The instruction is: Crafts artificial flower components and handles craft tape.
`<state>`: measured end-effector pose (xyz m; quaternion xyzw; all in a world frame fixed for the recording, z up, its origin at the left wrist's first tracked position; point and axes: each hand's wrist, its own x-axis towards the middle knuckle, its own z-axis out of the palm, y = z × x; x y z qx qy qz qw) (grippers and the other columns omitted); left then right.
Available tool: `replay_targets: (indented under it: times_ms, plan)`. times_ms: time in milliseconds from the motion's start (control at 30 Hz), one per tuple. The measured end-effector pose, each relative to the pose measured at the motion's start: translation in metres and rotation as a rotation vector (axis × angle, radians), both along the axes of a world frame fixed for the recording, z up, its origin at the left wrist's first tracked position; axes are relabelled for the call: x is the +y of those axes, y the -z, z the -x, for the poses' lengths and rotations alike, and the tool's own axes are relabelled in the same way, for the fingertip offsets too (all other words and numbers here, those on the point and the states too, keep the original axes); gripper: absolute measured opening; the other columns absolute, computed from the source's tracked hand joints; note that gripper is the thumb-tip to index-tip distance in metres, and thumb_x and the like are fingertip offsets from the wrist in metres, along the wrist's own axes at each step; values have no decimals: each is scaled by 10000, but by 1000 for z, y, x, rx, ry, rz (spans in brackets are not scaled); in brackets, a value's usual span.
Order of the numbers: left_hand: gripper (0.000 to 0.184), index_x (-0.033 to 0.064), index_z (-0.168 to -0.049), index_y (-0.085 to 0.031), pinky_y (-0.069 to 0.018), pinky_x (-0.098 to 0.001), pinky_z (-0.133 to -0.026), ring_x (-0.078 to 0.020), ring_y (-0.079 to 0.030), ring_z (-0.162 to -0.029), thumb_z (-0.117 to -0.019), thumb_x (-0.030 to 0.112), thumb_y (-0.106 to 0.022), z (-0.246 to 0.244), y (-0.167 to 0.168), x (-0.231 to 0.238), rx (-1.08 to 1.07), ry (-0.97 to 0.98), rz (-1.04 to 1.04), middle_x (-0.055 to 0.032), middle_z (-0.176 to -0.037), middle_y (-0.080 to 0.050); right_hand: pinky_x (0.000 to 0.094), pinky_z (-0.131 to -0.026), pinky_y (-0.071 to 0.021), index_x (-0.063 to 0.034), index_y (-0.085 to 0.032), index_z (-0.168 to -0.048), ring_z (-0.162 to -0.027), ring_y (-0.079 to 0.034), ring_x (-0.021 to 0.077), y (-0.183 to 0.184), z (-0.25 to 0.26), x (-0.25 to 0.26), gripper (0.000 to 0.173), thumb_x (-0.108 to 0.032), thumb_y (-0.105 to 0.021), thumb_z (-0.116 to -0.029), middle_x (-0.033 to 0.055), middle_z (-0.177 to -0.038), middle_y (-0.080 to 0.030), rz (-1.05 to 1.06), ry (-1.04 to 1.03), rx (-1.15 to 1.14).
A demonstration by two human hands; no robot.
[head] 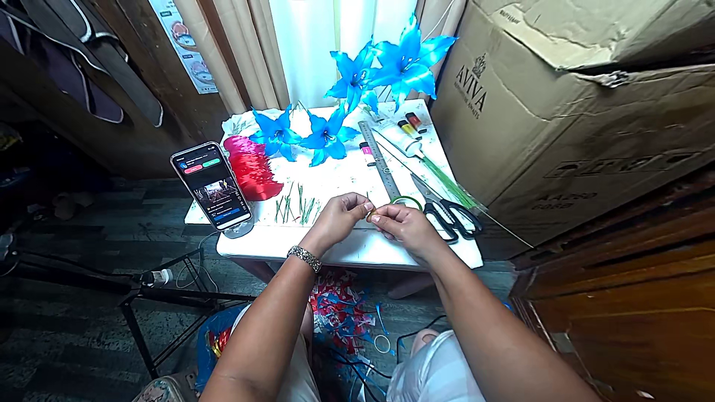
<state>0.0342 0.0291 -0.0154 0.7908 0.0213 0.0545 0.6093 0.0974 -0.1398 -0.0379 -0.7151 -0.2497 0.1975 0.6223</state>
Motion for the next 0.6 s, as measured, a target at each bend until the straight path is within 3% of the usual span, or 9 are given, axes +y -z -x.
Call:
replay_targets:
  times_ms: [133,267,400,500,600]
  plan:
    - [183,11,-1034,-666,-451,-207,-675,-36,-524,-706,-1062,112,-516,0,2,-7,1,-29,84,-4,-833,-596,161,-516,-355,-78,-690,-897,-543,-435,-3,3,0,0,104,-90,-650,-993,-48,-693,-576,5,73,-105]
    - [142,63,-925,-642,-407,-242,-560,-88,-501,-603,-1007,178,-647,10,10,-11,3,-118,16,-33,-750,-596,173,-536,-389,-63,-693,-916,-552,-449,7,2,4,1,82,-103,-674,-985,-38,-695,-573,30,148,-188]
    - [132,32,-921,-670,-427,-208,-615,-43,-516,-640,-1010,123,-635,0,4,-10,8,-142,3,-5,-755,-607,160,-536,-376,-39,-697,-945,-557,-436,-9,3,1,-1,83,-75,-644,-998,-38,-701,-571,38,79,-191]
    - [129,26,-939,-660,-437,-206,-644,-38,-520,-667,-1024,100,-597,-2,3,-5,-12,-91,17,-3,-772,-601,146,-557,-395,-35,-708,-988,-589,-473,-7,-1,-1,-3,114,-56,-600,-1019,-27,-753,-611,35,13,-76]
    - [168,27,-960,-656,-462,-204,-681,-30,-539,-698,-1050,86,-527,-2,3,-1,-7,-15,74,13,-793,-607,129,-520,-371,-39,-704,-951,-555,-448,-4,-3,-1,-2,137,-44,-587,-1022,-28,-731,-597,0,-13,51]
